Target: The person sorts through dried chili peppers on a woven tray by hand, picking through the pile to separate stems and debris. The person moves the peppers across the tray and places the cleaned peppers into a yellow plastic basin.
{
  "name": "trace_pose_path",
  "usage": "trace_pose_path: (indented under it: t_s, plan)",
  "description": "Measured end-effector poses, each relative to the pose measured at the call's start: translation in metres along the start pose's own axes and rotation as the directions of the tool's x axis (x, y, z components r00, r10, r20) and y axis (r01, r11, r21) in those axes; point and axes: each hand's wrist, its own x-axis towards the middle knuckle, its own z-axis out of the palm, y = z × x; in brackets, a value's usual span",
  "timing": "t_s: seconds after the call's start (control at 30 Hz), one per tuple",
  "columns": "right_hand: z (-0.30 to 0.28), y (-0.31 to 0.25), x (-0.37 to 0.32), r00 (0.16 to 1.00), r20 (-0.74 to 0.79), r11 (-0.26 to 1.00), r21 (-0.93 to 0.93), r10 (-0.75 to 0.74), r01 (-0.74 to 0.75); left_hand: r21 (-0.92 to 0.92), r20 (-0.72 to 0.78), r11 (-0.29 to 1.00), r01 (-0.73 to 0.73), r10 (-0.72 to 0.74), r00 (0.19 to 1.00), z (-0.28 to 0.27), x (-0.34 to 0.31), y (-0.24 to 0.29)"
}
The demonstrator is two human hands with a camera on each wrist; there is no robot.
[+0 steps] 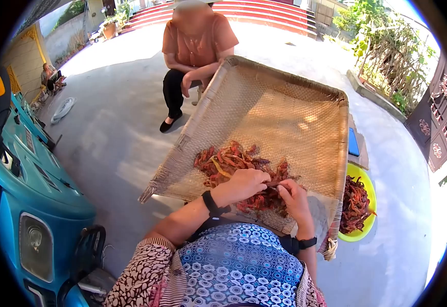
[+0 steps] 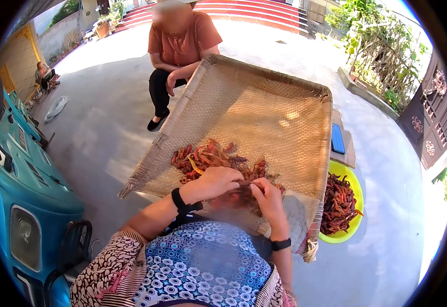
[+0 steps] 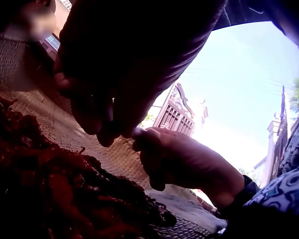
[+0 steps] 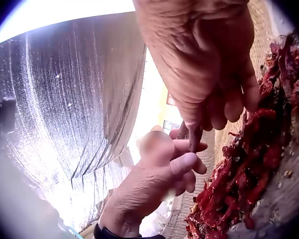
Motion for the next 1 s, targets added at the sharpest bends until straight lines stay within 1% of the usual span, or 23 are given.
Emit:
trace_pose_path:
  t_s: [0.1, 0.13, 0.2, 0.23, 0.27, 0.3, 0.37, 0.4, 0.47, 0.5, 0.53, 0.57, 0.63, 0.7, 0.77, 0.87, 0.97, 1.0]
  plan:
    - [-0.02, 0.011, -0.004, 0.979, -0.087, 0.959, 0.234, 0.186, -0.162, 0.06, -0.182, 0.998, 0.011, 0.0, 0.983, -0.005, 0.0, -0.015]
    - [-0.033, 0.009, -0.006, 0.956, -0.169, 0.946, 0.263, 0.24, -0.191, 0.086, -0.212, 0.994, 0.06, -0.041, 0.976, -0.001, 0.006, -0.029]
    - [-0.061, 0.018, -0.008, 0.902, -0.372, 0.932, 0.354, 0.218, -0.079, 0.181, -0.239, 0.973, 0.142, -0.097, 0.966, 0.003, 0.011, -0.057]
    - [-0.072, 0.018, -0.01, 0.86, -0.451, 0.86, 0.51, 0.241, 0.026, 0.228, -0.252, 0.957, 0.18, -0.12, 0.96, 0.002, 0.013, -0.065]
    - [-0.083, 0.019, -0.013, 0.807, -0.52, 0.758, 0.636, 0.281, 0.145, 0.205, -0.238, 0.954, 0.217, -0.167, 0.957, 0.004, 0.015, -0.071]
    - [-0.096, 0.039, -0.01, 0.727, -0.544, 0.511, 0.803, 0.419, 0.307, 0.235, -0.203, 0.944, 0.233, -0.187, 0.961, 0.004, 0.016, -0.076]
    - [-0.106, 0.028, -0.015, 0.722, -0.466, 0.291, 0.884, 0.511, 0.365, 0.291, -0.127, 0.923, 0.253, -0.225, 0.966, 0.007, 0.015, -0.083]
    - [-0.105, 0.034, -0.018, 0.756, -0.441, 0.308, 0.894, 0.483, 0.325, 0.26, -0.188, 0.936, 0.238, -0.193, 0.963, 0.009, 0.014, -0.083]
    - [-0.098, 0.05, -0.019, 0.819, -0.389, 0.346, 0.904, 0.421, 0.252, 0.246, -0.204, 0.947, 0.204, -0.156, 0.967, 0.002, 0.012, -0.074]
    - [-0.092, 0.047, -0.018, 0.821, -0.361, 0.442, 0.884, 0.443, 0.15, 0.239, -0.211, 0.953, 0.188, -0.138, 0.968, -0.001, 0.011, -0.069]
    - [-0.081, 0.038, -0.018, 0.829, -0.364, 0.506, 0.855, 0.424, 0.117, 0.248, -0.24, 0.955, 0.164, -0.103, 0.965, -0.002, 0.009, -0.065]
    - [-0.069, 0.03, -0.017, 0.839, -0.365, 0.565, 0.821, 0.404, 0.085, 0.217, -0.253, 0.966, 0.142, -0.085, 0.964, -0.004, 0.007, -0.059]
    - [-0.053, 0.021, -0.011, 0.913, -0.272, 0.716, 0.698, 0.305, -0.031, 0.161, -0.282, 0.982, 0.099, -0.05, 0.958, -0.015, 0.003, -0.041]
    - [-0.038, 0.012, -0.005, 0.963, -0.152, 0.83, 0.548, 0.223, -0.106, 0.156, -0.253, 0.985, 0.08, -0.038, 0.967, -0.02, 0.0, -0.024]
    - [-0.023, 0.003, 0.0, 0.988, -0.02, 0.912, 0.388, 0.152, -0.132, 0.118, -0.219, 0.992, 0.041, -0.014, 0.976, -0.023, -0.002, -0.012]
    - [-0.003, -0.005, 0.004, 0.999, -0.005, 0.966, 0.255, 0.044, -0.041, 0.105, -0.188, 0.994, -0.004, 0.023, 0.982, -0.018, -0.006, 0.004]
    - [0.007, -0.002, 0.006, 1.0, -0.018, 0.993, 0.118, 0.02, -0.018, 0.114, -0.186, 0.993, -0.034, 0.055, 0.981, -0.003, -0.006, 0.008]
    - [0.007, -0.002, 0.006, 0.998, -0.06, 0.997, 0.078, 0.016, -0.011, 0.099, -0.217, 0.992, -0.076, 0.096, 0.971, -0.001, -0.007, 0.008]
